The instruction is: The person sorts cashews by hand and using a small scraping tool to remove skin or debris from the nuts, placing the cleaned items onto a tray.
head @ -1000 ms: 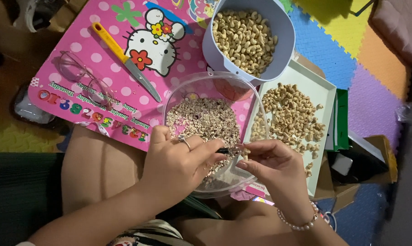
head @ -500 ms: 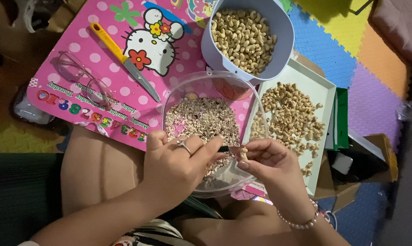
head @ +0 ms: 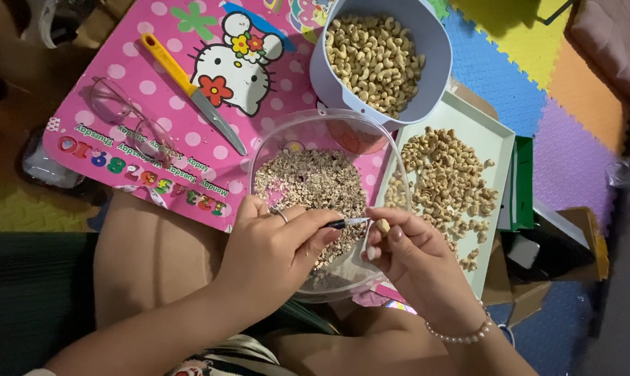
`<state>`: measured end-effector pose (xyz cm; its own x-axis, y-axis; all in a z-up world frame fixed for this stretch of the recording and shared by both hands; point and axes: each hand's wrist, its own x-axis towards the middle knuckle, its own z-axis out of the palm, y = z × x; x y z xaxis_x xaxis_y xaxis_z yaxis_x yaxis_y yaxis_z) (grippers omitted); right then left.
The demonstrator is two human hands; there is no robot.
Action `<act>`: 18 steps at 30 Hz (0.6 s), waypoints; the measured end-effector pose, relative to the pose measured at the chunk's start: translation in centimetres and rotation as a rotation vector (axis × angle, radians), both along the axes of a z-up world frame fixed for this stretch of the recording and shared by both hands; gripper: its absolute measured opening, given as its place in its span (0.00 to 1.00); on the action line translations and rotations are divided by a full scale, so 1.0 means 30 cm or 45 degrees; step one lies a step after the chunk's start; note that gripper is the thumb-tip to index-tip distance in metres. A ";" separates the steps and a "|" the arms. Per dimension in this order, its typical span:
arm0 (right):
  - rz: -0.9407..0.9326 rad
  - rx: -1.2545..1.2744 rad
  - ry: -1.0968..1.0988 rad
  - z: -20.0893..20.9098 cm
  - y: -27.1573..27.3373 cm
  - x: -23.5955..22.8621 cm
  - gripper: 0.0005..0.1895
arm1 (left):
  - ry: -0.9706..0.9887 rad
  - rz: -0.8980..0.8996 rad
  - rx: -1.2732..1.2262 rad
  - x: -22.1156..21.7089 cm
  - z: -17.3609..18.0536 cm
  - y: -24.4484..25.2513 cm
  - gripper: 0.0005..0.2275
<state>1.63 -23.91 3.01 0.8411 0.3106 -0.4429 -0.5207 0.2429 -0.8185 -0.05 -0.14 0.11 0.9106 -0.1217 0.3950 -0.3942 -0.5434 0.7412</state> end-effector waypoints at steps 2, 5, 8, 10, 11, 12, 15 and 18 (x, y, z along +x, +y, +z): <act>0.005 0.020 0.021 0.003 0.004 0.000 0.16 | 0.008 -0.014 -0.010 -0.001 -0.003 0.000 0.10; 0.005 0.033 0.035 -0.001 0.003 -0.002 0.17 | 0.049 -0.052 -0.053 -0.006 -0.004 -0.005 0.11; 0.000 -0.026 0.020 0.004 0.006 0.002 0.19 | 0.116 -0.095 -0.123 -0.010 0.001 -0.014 0.13; 0.000 -0.078 0.012 0.004 0.007 0.001 0.19 | 0.150 -0.113 -0.160 -0.011 0.005 -0.020 0.13; 0.004 -0.034 -0.002 0.001 0.007 0.000 0.18 | 0.132 -0.124 -0.179 -0.011 0.005 -0.023 0.12; 0.008 0.010 -0.015 -0.002 0.006 -0.002 0.16 | 0.114 -0.135 -0.198 -0.011 0.005 -0.026 0.12; -0.009 -0.033 -0.024 -0.002 -0.001 -0.007 0.16 | 0.161 -0.145 -0.194 -0.014 0.003 -0.030 0.14; -0.046 -0.063 0.013 -0.001 -0.004 -0.006 0.14 | 0.178 -0.134 -0.184 -0.017 -0.001 -0.031 0.14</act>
